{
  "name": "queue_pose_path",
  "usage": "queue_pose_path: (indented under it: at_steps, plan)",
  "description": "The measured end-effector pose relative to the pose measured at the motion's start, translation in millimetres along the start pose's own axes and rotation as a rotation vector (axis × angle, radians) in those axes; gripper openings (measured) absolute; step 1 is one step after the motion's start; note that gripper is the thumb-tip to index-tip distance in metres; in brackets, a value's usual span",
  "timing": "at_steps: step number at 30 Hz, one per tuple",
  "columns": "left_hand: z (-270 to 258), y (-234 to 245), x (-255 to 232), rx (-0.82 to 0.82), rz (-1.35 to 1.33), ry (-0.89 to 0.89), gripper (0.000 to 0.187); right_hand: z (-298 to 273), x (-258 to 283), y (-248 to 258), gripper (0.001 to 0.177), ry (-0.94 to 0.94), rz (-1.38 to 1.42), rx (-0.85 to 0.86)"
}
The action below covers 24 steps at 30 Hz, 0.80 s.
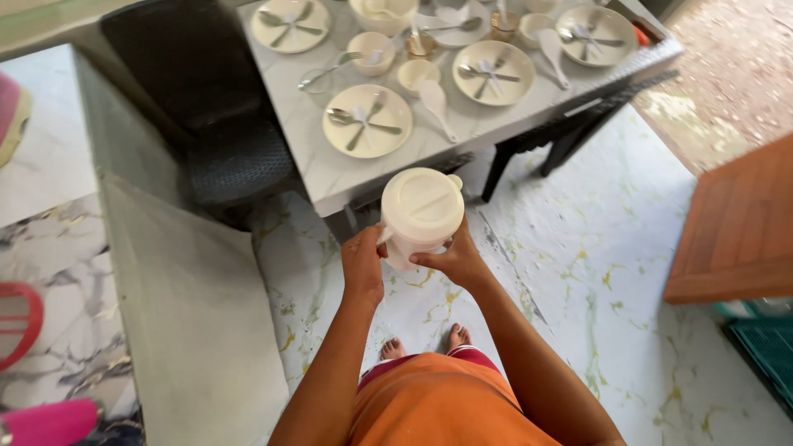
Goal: The recorder tidies a dining table by organizing plates, cutlery, and glassware, and then moves a thermos and pitchers.
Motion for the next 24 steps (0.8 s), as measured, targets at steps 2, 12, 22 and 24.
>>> queue_pose_path:
  at_steps: [2,12,22,24]
  plan:
    - [6.3,-21.3,12.7,0.034,0.009,0.025,0.038,-12.6,5.3,17.0,0.131,-0.028,-0.059,-0.065]
    - [7.4,-160.8,72.1,0.319,0.042,0.119,0.038,-47.3,10.1,144.7,0.108,0.128,0.023,-0.262]
    - [16.9,-287.0,154.0,0.430,0.041,0.130,0.041,-76.4,4.6,285.6,0.103,0.157,-0.038,-0.348]
    - [25.0,-301.9,171.8,0.441,0.091,-0.024,0.037,-79.5,6.8,306.7,0.107,0.196,-0.067,-0.357]
Point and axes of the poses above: each hand's wrist, its own z-axis towards the middle knuckle, its own y-axis out of the back of the hand, x = y × z, the point moved 3 cm from there along z, towards the middle knuckle, and after that the axes turned 8 degrees about x, right-handed, at the moved point
